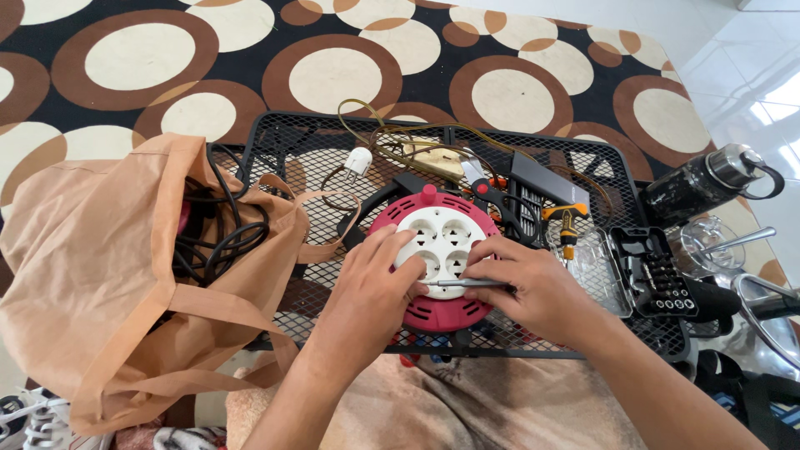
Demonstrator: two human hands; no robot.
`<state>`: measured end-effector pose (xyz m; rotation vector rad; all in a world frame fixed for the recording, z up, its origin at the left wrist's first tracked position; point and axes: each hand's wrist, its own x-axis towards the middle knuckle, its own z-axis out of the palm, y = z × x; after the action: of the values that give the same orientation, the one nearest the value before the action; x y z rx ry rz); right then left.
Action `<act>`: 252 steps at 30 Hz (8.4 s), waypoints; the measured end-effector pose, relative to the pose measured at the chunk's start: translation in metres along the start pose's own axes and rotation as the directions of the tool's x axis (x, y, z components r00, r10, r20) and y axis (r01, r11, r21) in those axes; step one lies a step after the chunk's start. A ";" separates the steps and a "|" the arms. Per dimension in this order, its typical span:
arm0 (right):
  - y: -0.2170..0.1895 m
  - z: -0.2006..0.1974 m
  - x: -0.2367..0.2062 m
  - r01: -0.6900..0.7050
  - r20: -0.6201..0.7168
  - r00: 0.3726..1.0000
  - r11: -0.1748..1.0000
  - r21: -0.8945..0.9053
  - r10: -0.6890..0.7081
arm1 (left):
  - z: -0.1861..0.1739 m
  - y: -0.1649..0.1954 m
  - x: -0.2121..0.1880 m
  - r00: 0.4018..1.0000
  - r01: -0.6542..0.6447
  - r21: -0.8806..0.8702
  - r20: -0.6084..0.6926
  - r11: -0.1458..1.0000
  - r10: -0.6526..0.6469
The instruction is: The person repairs a pink multi-socket power strip on a table. They hold the opened outlet body and use a screwdriver to work on the internal socket components, briefly reach into a clear parts case, then reassemble the white faceplate onto the power strip and press it into place.
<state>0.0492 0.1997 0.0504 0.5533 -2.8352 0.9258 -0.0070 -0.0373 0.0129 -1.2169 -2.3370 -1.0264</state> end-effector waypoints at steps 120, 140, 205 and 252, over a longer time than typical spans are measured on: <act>0.008 0.009 0.036 -0.137 -0.152 0.979 0.990 -0.016 0.133 | 0.012 0.000 0.040 0.953 0.232 0.152 0.164 0.961 -0.256; 0.016 0.012 0.018 -0.129 -0.214 0.965 0.986 0.109 0.150 | 0.004 0.009 0.042 0.922 0.308 0.031 0.238 0.951 -0.306; 0.023 -0.001 0.018 -0.134 -0.094 0.979 0.920 0.368 0.180 | -0.009 0.001 0.042 0.933 0.321 -0.016 0.177 0.947 -0.314; 0.004 0.013 0.004 -0.104 -0.202 0.974 0.994 -0.016 0.099 | 0.011 -0.012 0.024 0.997 0.023 0.160 0.072 0.987 -0.035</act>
<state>0.0444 0.1937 0.0383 0.2950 -2.7091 0.9024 -0.0308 -0.0198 0.0130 -1.1827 -2.4470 -0.7977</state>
